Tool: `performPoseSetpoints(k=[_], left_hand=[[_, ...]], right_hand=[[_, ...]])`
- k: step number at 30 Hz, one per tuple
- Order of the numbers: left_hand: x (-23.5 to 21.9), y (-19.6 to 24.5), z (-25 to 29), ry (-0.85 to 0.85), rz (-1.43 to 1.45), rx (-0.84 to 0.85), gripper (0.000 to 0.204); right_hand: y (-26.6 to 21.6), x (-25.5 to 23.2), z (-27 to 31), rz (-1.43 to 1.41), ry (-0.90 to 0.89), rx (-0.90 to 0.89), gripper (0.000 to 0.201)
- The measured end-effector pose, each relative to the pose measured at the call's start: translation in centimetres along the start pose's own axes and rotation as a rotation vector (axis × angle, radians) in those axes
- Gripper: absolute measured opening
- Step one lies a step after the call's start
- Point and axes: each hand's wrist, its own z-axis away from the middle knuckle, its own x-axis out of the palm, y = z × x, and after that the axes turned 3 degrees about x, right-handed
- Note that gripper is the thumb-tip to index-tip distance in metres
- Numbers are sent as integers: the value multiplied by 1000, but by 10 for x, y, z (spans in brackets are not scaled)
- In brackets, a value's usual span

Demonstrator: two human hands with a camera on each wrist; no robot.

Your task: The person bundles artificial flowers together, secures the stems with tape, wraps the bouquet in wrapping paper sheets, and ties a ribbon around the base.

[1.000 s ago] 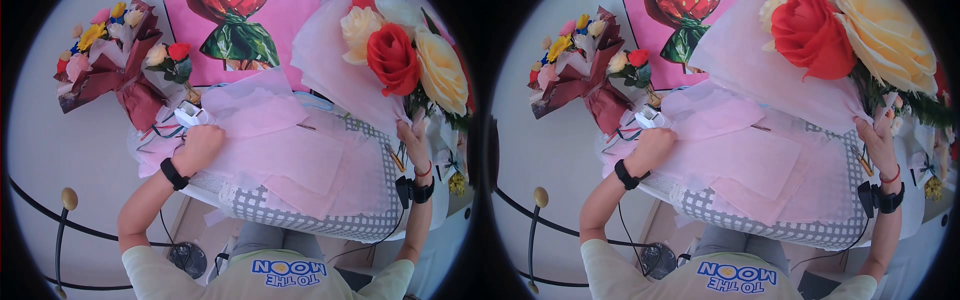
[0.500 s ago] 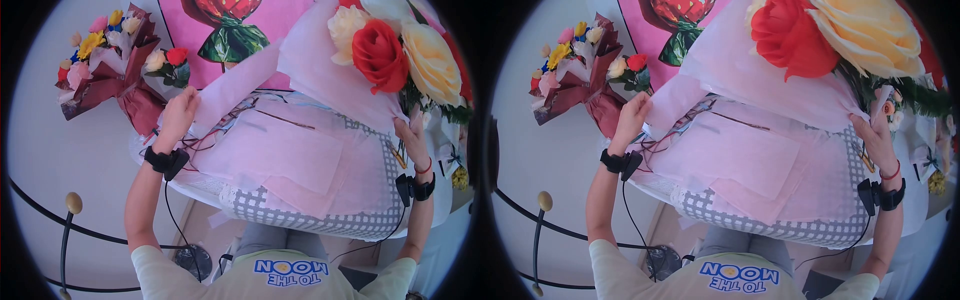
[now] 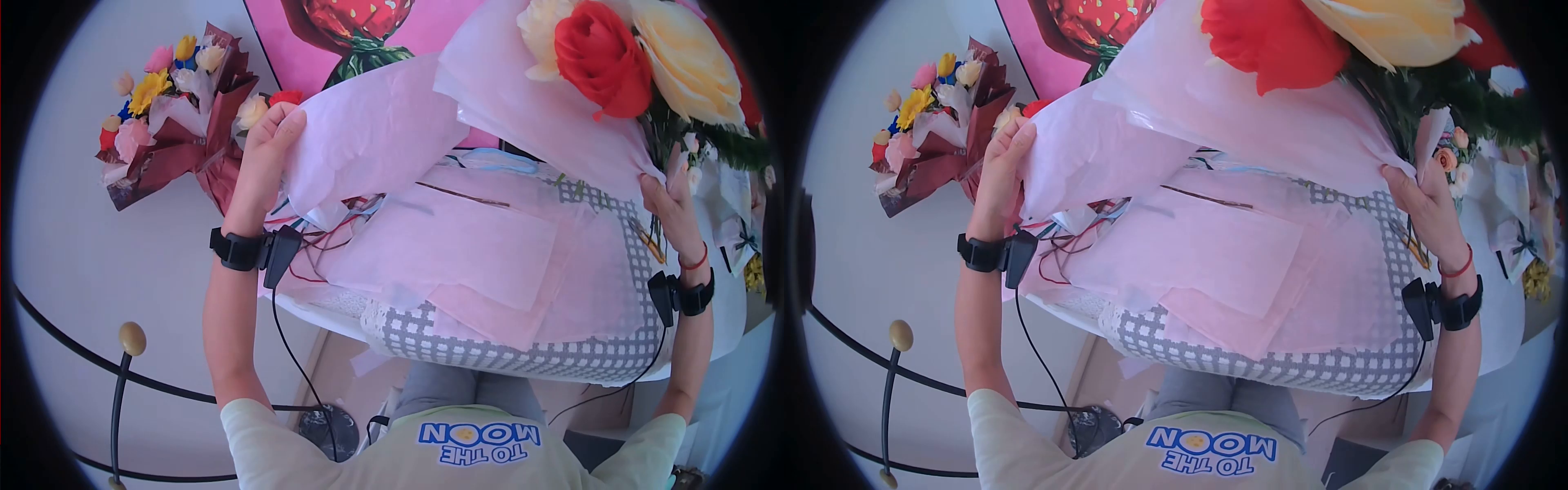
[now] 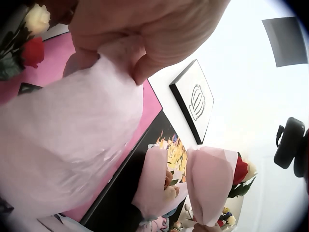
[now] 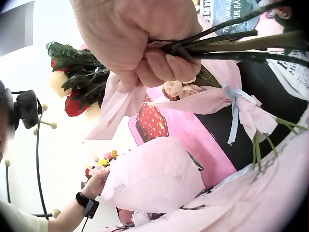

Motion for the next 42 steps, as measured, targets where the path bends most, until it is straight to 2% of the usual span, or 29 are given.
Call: performPoseSetpoints(k=[3, 4, 5, 7, 9, 10, 11, 13, 16, 19, 21, 25, 26, 27, 28, 30, 32, 34, 35, 36, 37, 38, 40, 42], left_hand=[[8, 9, -1, -36, 63, -16, 14], [12, 13, -1, -40, 62, -14, 14], [17, 18, -1, -11, 128, -27, 14], [25, 27, 0, 13, 194, -39, 14], [30, 34, 0, -34, 310, -62, 13], [30, 34, 0, -39, 310, -61, 13], [28, 33, 0, -57, 304, -61, 13], [24, 28, 0, -85, 301, -62, 12], [10, 20, -3, 48, 210, -1, 12], [5, 30, -2, -24, 131, 53, 12], [19, 40, 4, 4, 83, 69, 12], [64, 58, 27, -159, -144, 171, 9], [82, 65, 32, -185, -242, 261, 9], [95, 66, 33, -233, -251, 207, 13], [114, 66, 33, -283, -180, 235, 9], [141, 47, 31, -297, -194, 290, 11], [167, 41, 34, -425, -202, 322, 13], [190, 29, 43, -509, -156, 288, 19], [199, 24, 47, -498, -146, 292, 19], [206, 19, 52, -580, -174, 235, 25], [211, 14, 57, -663, -201, 176, 30], [213, 11, 62, -658, -188, 173, 30], [219, 6, 69, -783, -80, 81, 41], [218, 4, 73, -839, -142, 90, 43]], right_hand=[[-3, 0, 0, -8, 10, 6, 24], [2, -4, -2, 2, -25, 39, 37], [5, -7, -2, 12, -60, 72, 72], [5, -8, -2, 4, -59, 66, 72], [0, -5, 0, -4, -57, 58, 72], [-7, -1, 2, -43, -32, 22, 38], [-12, 2, 4, -80, -6, -13, 26], [-12, 4, 5, -75, 9, -13, 26], [-11, 1, 4, -60, 3, -2, 26], [-12, 1, 5, -29, 18, 14, 28], [-7, -1, 2, -61, -12, -6, 28], [-10, -2, 0, -122, -43, -22, 30], [-14, -1, 0, -167, -21, 5, 30], [-19, 1, 0, -210, -2, 31, 31], [-23, 6, 2, -172, 67, 23, 30], [-17, 1, 2, -112, 32, -6, 28], [-17, -1, 6, -79, 7, -30, 22], [-16, 0, 11, -107, 23, -17, 22], [-15, 0, 13, -149, 49, 6, 21], [-13, -2, 14, -149, 27, 14, 22], [-12, -3, 14, -137, 21, 18, 22], [-11, -4, 14, -151, 20, 29, 23], [-9, -6, 15, -151, 18, 49, 23], [-8, -9, 15, -149, -12, 51, 23]])
